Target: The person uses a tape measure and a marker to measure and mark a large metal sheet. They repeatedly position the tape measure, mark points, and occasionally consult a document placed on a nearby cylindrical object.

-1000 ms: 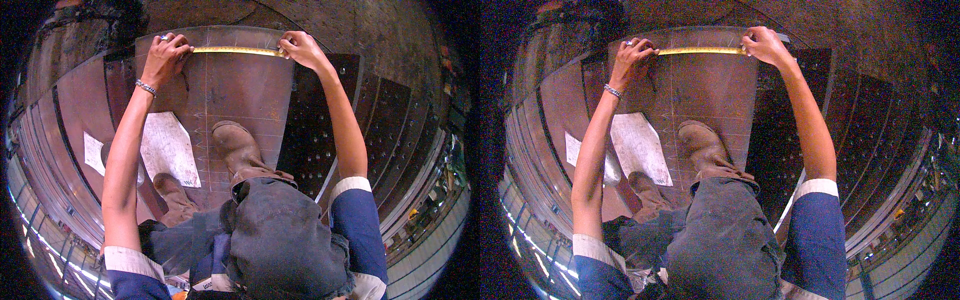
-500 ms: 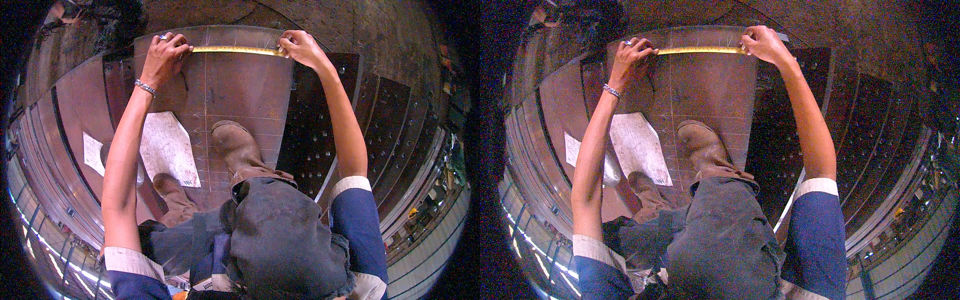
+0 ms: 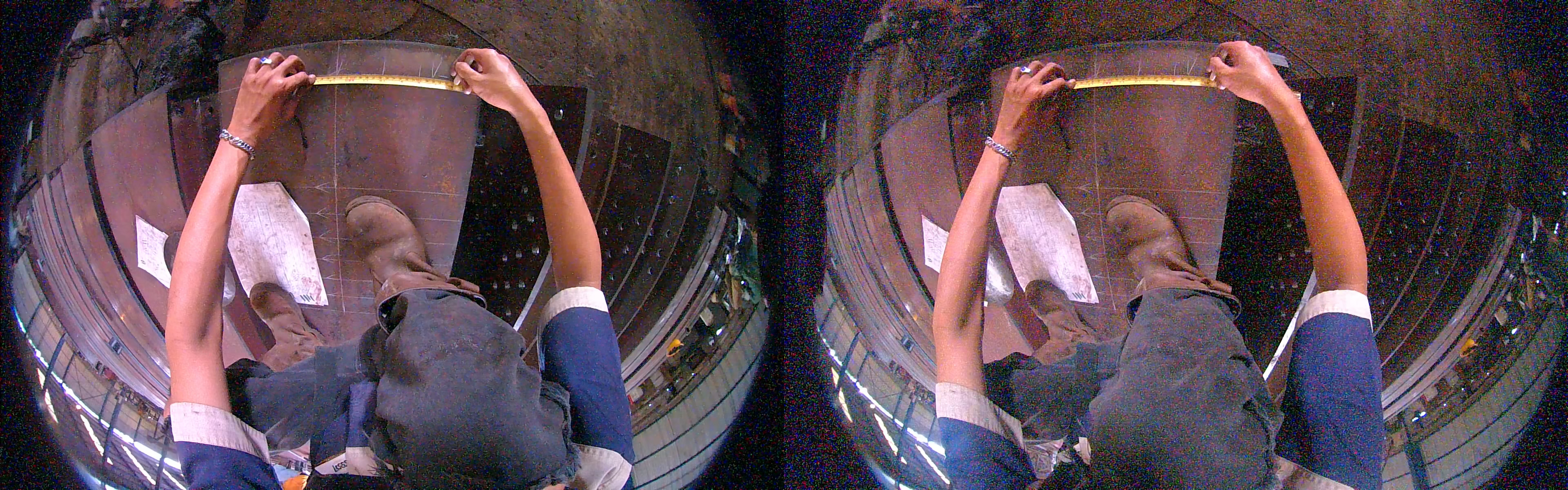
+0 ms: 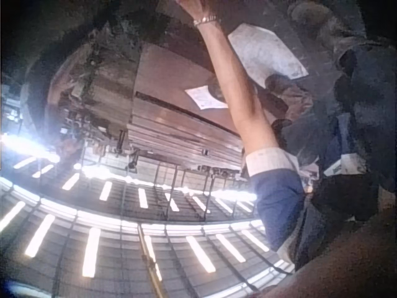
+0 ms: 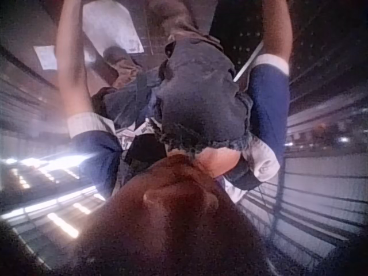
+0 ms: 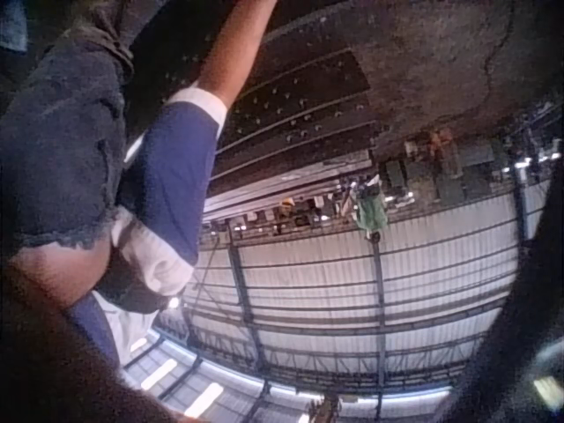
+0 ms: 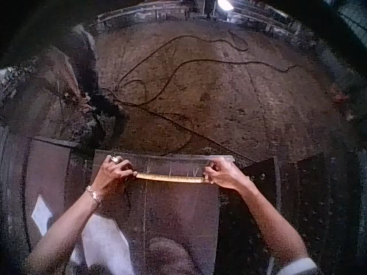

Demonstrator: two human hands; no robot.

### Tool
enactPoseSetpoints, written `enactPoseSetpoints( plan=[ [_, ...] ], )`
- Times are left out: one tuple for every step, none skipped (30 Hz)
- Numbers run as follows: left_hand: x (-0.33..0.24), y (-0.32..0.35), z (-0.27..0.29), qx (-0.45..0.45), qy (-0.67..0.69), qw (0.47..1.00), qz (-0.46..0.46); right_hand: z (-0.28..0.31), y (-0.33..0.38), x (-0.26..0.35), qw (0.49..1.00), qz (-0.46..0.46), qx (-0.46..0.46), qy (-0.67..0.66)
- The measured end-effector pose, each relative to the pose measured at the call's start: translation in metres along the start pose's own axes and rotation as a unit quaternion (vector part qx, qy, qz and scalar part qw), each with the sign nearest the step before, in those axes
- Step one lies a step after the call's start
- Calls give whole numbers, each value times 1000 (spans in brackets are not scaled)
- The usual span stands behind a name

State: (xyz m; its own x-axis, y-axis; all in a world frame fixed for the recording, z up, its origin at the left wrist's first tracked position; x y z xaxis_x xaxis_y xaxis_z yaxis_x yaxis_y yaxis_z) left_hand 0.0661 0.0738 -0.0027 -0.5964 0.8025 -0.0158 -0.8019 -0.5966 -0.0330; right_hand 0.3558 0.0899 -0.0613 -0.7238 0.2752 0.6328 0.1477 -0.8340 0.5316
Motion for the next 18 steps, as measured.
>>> enactPoseSetpoints(
  plan=[
    [0, 0, 0, 1, -1, 1000, 0, 1, 1, 3, 1000, 2, -2, 5],
    [0, 0, 0, 2, -1, 1000, 1, 2, 3, 6, 1000, 4, -3, 10],
    [0, 0, 1, 2, -2, 1000, 2, 2, 4, 8, 1000, 6, -5, 15],
    [-1, -1, 1, -2, -4, 1000, -2, 3, 5, 8, 1000, 5, -5, 14],
    [-2, -2, 2, -7, -5, 1000, -6, 3, 6, 8, 1000, 4, -5, 14],
    [-3, -3, 2, -12, -6, 1000, -9, 4, 6, 7, 1000, 3, -5, 14],
    [-2, -3, 3, -9, -11, 1000, -8, 3, 6, 8, 1000, 3, 1, 20],
    [-2, -3, 4, -5, -16, 1000, -7, 3, 5, 9, 1000, 3, 7, 27],
    [-2, -2, 5, -2, -21, 1000, -6, 2, 4, 9, 999, 2, 12, 33],
    [-3, -3, 6, -3, -15, 1000, -5, 1, 3, 7, 1000, 3, 11, 30],
    [-3, -3, 6, -3, -9, 1000, -4, 0, 1, 5, 1000, 3, 9, 26],
    [-3, -3, 7, -3, -3, 1000, -3, -1, -1, 2, 1000, 4, 8, 23],
    [-3, -3, 4, -1, -3, 1000, -1, 0, 1, 3, 1000, 1, 7, 19],
    [-2, -3, 2, 1, -4, 1000, 0, 1, 2, 4, 1000, -1, 6, 16],
    [-2, -3, -1, 3, -4, 1000, 2, 2, 3, 5, 1000, -4, 5, 13],
    [-2, -3, 2, -3, -6, 1000, 0, 3, 4, 7, 1000, -4, 4, 12],
    [-3, -3, 4, -8, -9, 1000, -3, 3, 5, 9, 1000, -3, 2, 11],
    [-3, -3, 7, -13, -11, 1000, -5, 4, 6, 10, 1000, -3, 1, 10]
  ],
)
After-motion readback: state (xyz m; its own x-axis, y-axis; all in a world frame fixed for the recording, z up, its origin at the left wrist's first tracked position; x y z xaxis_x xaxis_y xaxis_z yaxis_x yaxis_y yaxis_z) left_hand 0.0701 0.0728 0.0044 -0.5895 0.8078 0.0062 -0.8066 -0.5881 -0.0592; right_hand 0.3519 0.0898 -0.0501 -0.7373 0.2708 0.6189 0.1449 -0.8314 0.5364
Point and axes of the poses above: each hand's wrist, its own y-axis away from the middle knuckle, its own z-axis out of the back of the hand, x = y × z, the point moved 10 cm from there along -y, towards the middle knuckle, and after that the axes turned 9 degrees about -z, right-handed, at the moved point
